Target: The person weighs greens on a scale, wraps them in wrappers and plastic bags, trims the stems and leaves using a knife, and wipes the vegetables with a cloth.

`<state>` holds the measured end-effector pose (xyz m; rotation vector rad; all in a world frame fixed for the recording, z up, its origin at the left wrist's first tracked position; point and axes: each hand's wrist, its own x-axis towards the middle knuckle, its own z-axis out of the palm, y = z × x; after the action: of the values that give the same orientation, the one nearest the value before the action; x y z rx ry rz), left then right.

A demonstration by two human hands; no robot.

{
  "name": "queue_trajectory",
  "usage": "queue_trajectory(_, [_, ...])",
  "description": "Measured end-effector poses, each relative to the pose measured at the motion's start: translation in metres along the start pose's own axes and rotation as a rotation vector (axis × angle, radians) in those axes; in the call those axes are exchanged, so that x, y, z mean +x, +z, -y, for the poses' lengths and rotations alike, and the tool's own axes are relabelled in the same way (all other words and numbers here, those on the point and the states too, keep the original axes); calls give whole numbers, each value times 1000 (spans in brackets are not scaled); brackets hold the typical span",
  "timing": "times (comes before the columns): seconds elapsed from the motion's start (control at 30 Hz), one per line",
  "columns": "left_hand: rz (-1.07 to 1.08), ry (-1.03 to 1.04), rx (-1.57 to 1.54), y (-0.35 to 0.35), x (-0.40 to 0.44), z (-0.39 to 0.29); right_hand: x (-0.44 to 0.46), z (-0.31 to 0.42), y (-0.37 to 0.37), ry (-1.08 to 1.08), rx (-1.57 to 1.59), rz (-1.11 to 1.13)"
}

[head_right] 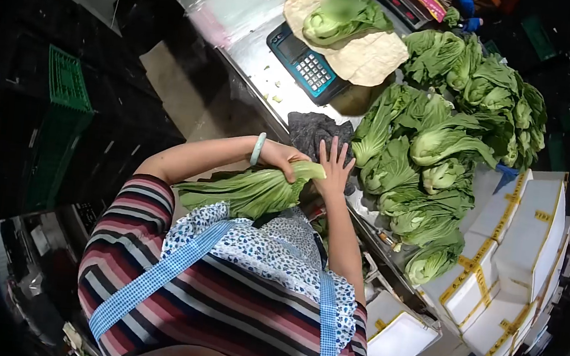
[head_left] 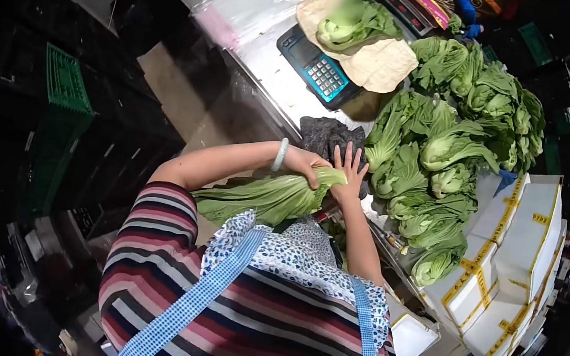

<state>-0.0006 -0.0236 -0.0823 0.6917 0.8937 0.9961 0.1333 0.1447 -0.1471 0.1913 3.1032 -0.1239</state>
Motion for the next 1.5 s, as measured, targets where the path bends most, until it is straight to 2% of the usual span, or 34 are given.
queue_trajectory(0.2, [1,154,-107,5,-3,30,16,-1,10,-52,-116,98])
queue_trajectory(0.33, [-24,208,-181,5,-20,33,24,6,10,-1,-212,231])
queue_trajectory(0.6, [-105,194,-322,-5,-45,35,25,9,11,26,-234,258])
queue_trajectory(0.73, [-80,185,-397,-38,-54,28,20,13,1,21,-150,181])
queue_trajectory(0.83, [-393,325,-316,-90,-89,-14,20,10,8,41,-94,174])
queue_trajectory(0.87, [-462,344,-321,-108,-105,-35,20,12,5,42,-81,177])
queue_trajectory(0.9, [-434,305,-363,-144,-115,-42,19,11,3,35,-67,165])
queue_trajectory(0.93, [-542,326,-326,-147,-136,-73,17,10,3,20,-63,149])
queue_trajectory(0.97, [-619,293,-340,-184,-145,-78,18,10,2,24,-56,154])
queue_trajectory(1.0, [-644,324,-323,-195,-157,-97,18,9,3,29,-51,167])
queue_trajectory(1.07, [-851,380,-297,-194,-180,-139,15,8,7,27,-34,136])
queue_trajectory(1.2, [-899,444,-233,-180,-196,-191,15,5,13,33,-15,110])
queue_trajectory(1.27, [-876,437,-221,-182,-187,-192,16,5,12,44,-7,120])
queue_trajectory(1.33, [-811,312,-239,-160,-169,-190,14,5,14,37,-2,100])
queue_trajectory(1.43, [-621,244,-252,-123,-119,-153,14,16,-11,75,-4,128])
queue_trajectory(1.5, [-451,111,-254,-89,-82,-123,11,22,-40,111,32,99])
